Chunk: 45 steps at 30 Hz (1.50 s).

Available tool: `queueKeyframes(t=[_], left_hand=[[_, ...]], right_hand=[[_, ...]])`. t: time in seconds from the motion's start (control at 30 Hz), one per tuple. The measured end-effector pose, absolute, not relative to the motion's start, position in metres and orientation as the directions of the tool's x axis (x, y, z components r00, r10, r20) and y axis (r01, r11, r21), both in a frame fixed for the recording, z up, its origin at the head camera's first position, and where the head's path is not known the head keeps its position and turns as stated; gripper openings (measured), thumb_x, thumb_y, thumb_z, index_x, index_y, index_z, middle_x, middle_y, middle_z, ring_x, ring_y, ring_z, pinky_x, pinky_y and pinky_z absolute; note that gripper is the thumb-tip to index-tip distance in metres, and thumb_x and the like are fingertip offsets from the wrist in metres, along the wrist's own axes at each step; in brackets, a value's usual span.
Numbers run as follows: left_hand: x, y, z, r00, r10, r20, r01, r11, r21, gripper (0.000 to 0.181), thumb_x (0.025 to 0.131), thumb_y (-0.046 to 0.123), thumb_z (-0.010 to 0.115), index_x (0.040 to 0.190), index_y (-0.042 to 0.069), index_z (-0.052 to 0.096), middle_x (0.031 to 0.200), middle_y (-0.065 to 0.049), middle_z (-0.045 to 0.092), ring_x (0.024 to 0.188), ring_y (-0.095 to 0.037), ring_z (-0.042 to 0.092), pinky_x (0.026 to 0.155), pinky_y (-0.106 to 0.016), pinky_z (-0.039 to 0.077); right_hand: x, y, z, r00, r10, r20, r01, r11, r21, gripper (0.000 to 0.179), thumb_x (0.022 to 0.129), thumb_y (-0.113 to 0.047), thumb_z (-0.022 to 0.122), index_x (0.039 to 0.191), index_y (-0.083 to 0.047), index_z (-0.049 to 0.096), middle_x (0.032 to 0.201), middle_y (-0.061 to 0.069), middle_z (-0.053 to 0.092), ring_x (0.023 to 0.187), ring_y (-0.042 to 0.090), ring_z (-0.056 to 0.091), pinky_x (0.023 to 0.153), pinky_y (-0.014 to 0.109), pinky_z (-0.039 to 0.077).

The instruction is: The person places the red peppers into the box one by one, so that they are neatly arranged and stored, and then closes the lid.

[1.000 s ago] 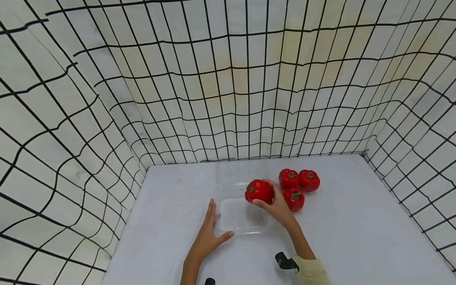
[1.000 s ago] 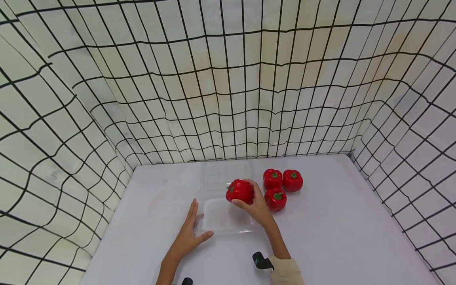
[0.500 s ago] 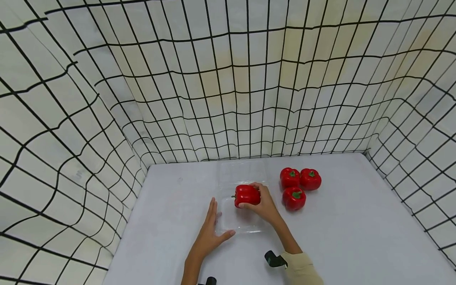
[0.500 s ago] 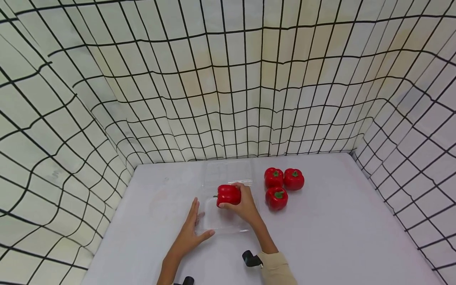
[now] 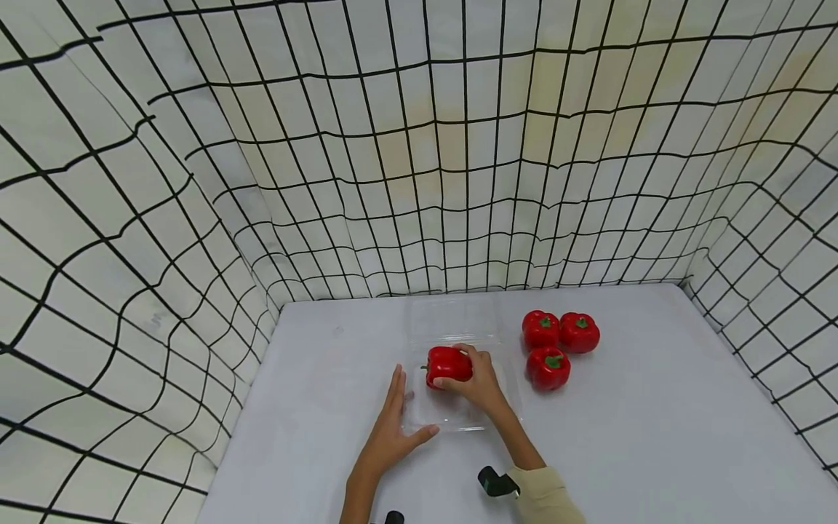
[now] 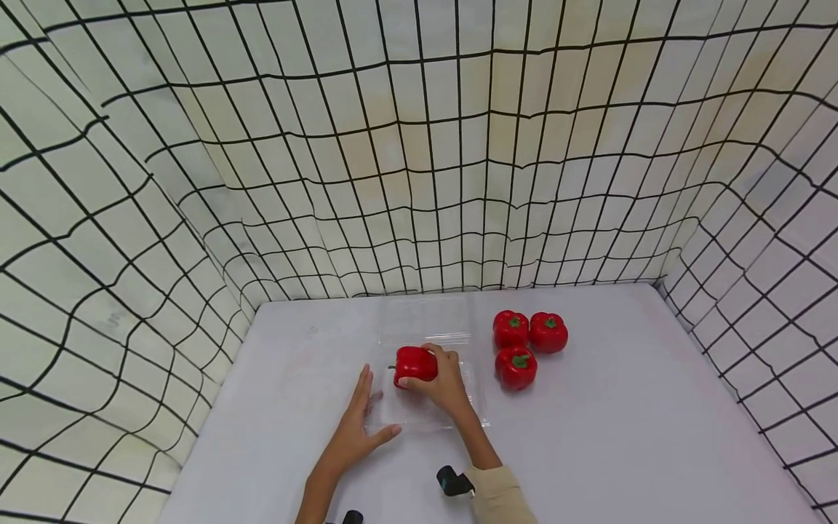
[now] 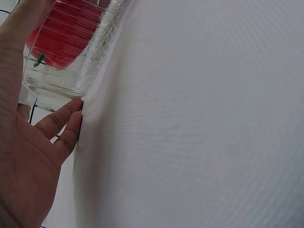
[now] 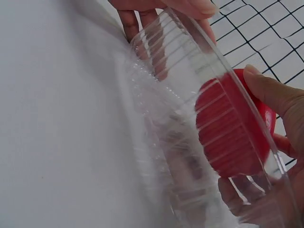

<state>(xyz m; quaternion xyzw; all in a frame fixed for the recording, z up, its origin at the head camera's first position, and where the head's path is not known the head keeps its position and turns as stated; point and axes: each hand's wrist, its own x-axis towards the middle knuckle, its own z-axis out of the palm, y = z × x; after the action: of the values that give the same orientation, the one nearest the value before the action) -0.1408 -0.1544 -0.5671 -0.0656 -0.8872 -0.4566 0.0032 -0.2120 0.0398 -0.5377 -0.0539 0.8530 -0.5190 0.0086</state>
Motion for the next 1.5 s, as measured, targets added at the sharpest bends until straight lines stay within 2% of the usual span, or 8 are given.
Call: queueKeyframes(t=[0.17, 0.37, 0.53, 0.9, 1.23, 1.5], left_hand=[[-0.142, -0.155, -0.569, -0.991, 0.112, 0.075, 0.126, 0.58, 0.805, 0.114, 0.074, 0.052, 0.078, 0.159, 0.022, 0.008, 0.166, 0.009, 0.003, 0.14, -0.027, 0.044, 0.109, -0.051, 0.042], [-0.142, -0.155, -0.572, -0.991, 0.112, 0.077, 0.128, 0.579, 0.805, 0.113, 0.074, 0.054, 0.078, 0.159, 0.023, 0.009, 0.166, 0.01, 0.003, 0.148, -0.026, 0.029, 0.109, -0.05, 0.04], [-0.143, -0.156, -0.573, -0.988, 0.126, 0.092, 0.149, 0.58, 0.801, 0.112, 0.075, 0.054, 0.076, 0.159, 0.018, 0.01, 0.166, 0.008, 0.003, 0.151, -0.026, 0.019, 0.11, -0.049, 0.039], [-0.142, -0.155, -0.572, -0.986, 0.12, 0.113, 0.162, 0.586, 0.794, 0.112, 0.075, 0.052, 0.077, 0.159, 0.022, 0.008, 0.166, 0.007, 0.003, 0.151, -0.028, 0.018, 0.109, -0.05, 0.039], [-0.141, -0.155, -0.569, -0.986, 0.125, 0.107, 0.159, 0.566, 0.809, 0.11, 0.077, 0.048, 0.078, 0.159, 0.019, 0.009, 0.166, 0.002, 0.005, 0.151, -0.03, 0.018, 0.11, -0.052, 0.037], [-0.142, -0.154, -0.571, -0.989, 0.119, 0.083, 0.136, 0.564, 0.815, 0.112, 0.076, 0.051, 0.077, 0.159, 0.022, 0.007, 0.166, 0.007, 0.002, 0.152, -0.028, 0.018, 0.112, -0.053, 0.036]], right_hand=[[-0.214, 0.031, -0.54, -0.996, -0.091, 0.011, -0.051, 0.45, -0.891, 0.076, 0.074, -0.031, 0.085, 0.138, -0.01, 0.048, 0.128, 0.02, 0.05, 0.119, 0.036, 0.051, 0.091, 0.052, 0.056], [-0.215, 0.02, -0.543, -0.996, -0.093, 0.015, -0.054, 0.442, -0.895, 0.076, 0.074, -0.026, 0.086, 0.136, -0.008, 0.048, 0.128, 0.021, 0.05, 0.119, 0.038, 0.052, 0.091, 0.053, 0.056], [-0.215, 0.014, -0.545, -0.994, -0.1, 0.034, -0.073, 0.428, -0.901, 0.077, 0.074, -0.027, 0.085, 0.137, -0.005, 0.046, 0.127, 0.022, 0.05, 0.118, 0.038, 0.052, 0.091, 0.053, 0.056], [-0.212, 0.009, -0.541, -0.996, -0.088, 0.031, -0.066, 0.433, -0.899, 0.078, 0.077, -0.028, 0.084, 0.14, -0.005, 0.044, 0.131, 0.022, 0.049, 0.121, 0.039, 0.052, 0.095, 0.054, 0.054], [-0.212, 0.016, -0.541, -0.994, -0.098, 0.048, -0.089, 0.464, -0.881, 0.078, 0.076, -0.028, 0.084, 0.141, -0.006, 0.046, 0.13, 0.024, 0.049, 0.12, 0.039, 0.053, 0.095, 0.054, 0.053], [-0.211, 0.02, -0.541, -0.993, -0.104, 0.055, -0.102, 0.527, -0.844, 0.075, 0.076, -0.027, 0.084, 0.14, -0.009, 0.049, 0.128, 0.023, 0.053, 0.119, 0.038, 0.055, 0.097, 0.054, 0.052]])
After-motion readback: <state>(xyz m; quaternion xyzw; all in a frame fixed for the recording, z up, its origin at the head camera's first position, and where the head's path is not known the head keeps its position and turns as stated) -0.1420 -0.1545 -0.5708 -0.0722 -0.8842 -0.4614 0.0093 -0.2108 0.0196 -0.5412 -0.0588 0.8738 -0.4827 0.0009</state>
